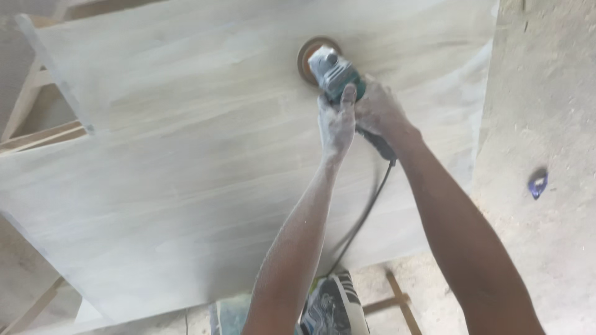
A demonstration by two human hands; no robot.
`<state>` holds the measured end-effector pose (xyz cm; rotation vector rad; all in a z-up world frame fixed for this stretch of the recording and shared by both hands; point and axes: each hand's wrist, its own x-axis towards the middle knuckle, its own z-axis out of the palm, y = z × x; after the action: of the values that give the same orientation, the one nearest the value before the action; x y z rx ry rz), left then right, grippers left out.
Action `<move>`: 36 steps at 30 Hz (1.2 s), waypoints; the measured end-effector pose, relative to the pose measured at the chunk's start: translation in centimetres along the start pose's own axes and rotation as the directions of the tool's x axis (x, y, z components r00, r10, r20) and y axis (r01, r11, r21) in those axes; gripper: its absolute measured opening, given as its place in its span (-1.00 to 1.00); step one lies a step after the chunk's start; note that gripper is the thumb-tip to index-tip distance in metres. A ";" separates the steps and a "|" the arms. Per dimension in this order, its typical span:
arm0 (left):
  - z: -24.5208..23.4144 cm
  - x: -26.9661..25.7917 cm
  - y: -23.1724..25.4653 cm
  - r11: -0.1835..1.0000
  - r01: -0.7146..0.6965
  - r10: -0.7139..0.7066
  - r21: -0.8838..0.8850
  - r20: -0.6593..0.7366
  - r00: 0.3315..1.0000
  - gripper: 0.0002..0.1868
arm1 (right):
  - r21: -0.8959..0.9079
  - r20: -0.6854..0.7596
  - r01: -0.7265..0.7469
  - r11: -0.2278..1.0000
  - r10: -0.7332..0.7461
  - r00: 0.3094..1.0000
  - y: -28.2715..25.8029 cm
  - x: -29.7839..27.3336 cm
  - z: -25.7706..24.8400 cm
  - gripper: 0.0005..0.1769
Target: The person uses an orbital sander to smooth the surface of a large wooden board. The person moves the sander across the board in overlapping passes, generating visible wood dust.
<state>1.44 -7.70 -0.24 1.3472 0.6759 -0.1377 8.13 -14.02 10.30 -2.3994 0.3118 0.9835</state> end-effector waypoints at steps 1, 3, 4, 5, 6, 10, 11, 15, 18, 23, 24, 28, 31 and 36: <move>1.0 -0.2 -0.5 0.999 0.029 -0.029 0.024 0.020 0.999 -0.10 | 0.068 0.018 -0.062 0.996 0.061 0.998 1.2 0.2 -0.7 -0.48; 3.9 -0.4 -1.0 0.998 0.051 -0.052 0.030 0.038 0.998 -0.11 | 0.130 0.009 -0.071 0.989 0.070 0.997 3.5 0.6 -2.2 -0.52; 5.6 -0.3 -1.1 0.998 0.054 -0.056 0.029 0.051 0.997 -0.12 | 0.123 -0.021 -0.017 0.992 0.020 1.000 4.7 0.8 -3.4 -0.53; 7.0 -0.3 -1.2 0.998 0.051 -0.052 0.022 0.050 0.997 -0.13 | 0.112 -0.046 0.039 0.993 -0.034 0.998 5.7 1.1 -4.3 -0.54; 8.4 -0.3 -1.3 0.999 0.047 -0.048 0.016 0.048 0.998 -0.14 | 0.121 -0.040 0.012 0.993 -0.007 0.999 6.6 1.5 -5.1 -0.54; 12.6 -1.0 -2.0 0.995 0.093 -0.096 0.032 0.089 0.991 -0.10 | 0.155 -0.004 -0.058 0.986 0.059 0.998 10.7 2.7 -7.2 -0.53; 13.5 -1.1 -2.2 0.995 0.097 -0.097 0.007 0.120 0.988 -0.08 | 0.162 0.010 -0.063 0.985 0.063 0.998 11.8 2.9 -7.5 -0.52; 17.9 -1.4 -3.0 0.992 0.098 -0.079 -0.080 0.209 0.975 -0.01 | 0.210 0.002 -0.088 0.974 0.090 0.996 16.5 4.2 -9.3 -0.57; 20.9 -1.0 -3.7 0.994 0.095 -0.078 -0.056 0.251 0.965 0.04 | 0.173 -0.028 -0.048 0.984 0.054 0.998 19.8 5.7 -10.8 -0.64; 25.1 0.4 -2.8 0.968 0.071 -0.166 0.242 0.400 0.902 0.16 | 0.373 -0.156 -0.089 0.924 0.157 0.975 23.7 6.2 -12.8 -0.66; 25.8 0.9 -2.1 0.958 0.068 -0.193 0.279 0.450 0.872 0.20 | 0.436 -0.182 -0.135 0.890 0.234 0.955 24.0 6.0 -13.0 -0.64; 25.5 3.1 0.8 0.887 -0.072 -0.193 0.456 0.508 0.839 0.16 | 0.741 -0.221 0.114 0.662 0.079 0.972 23.0 6.2 -12.5 -0.60; 20.9 3.3 1.1 0.934 0.027 -0.209 0.357 0.482 0.850 0.14 | 0.666 -0.236 0.182 0.723 -0.026 0.971 20.3 6.0 -9.7 -0.53; 2.2 5.1 1.0 0.912 0.063 -0.124 0.406 0.126 0.984 -0.17 | 0.380 -0.211 0.148 0.913 -0.070 0.975 6.2 5.5 1.4 -0.58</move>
<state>6.80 -8.06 -1.94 1.6783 0.6043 -0.4720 8.77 -18.53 3.17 -2.1140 0.3988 0.5712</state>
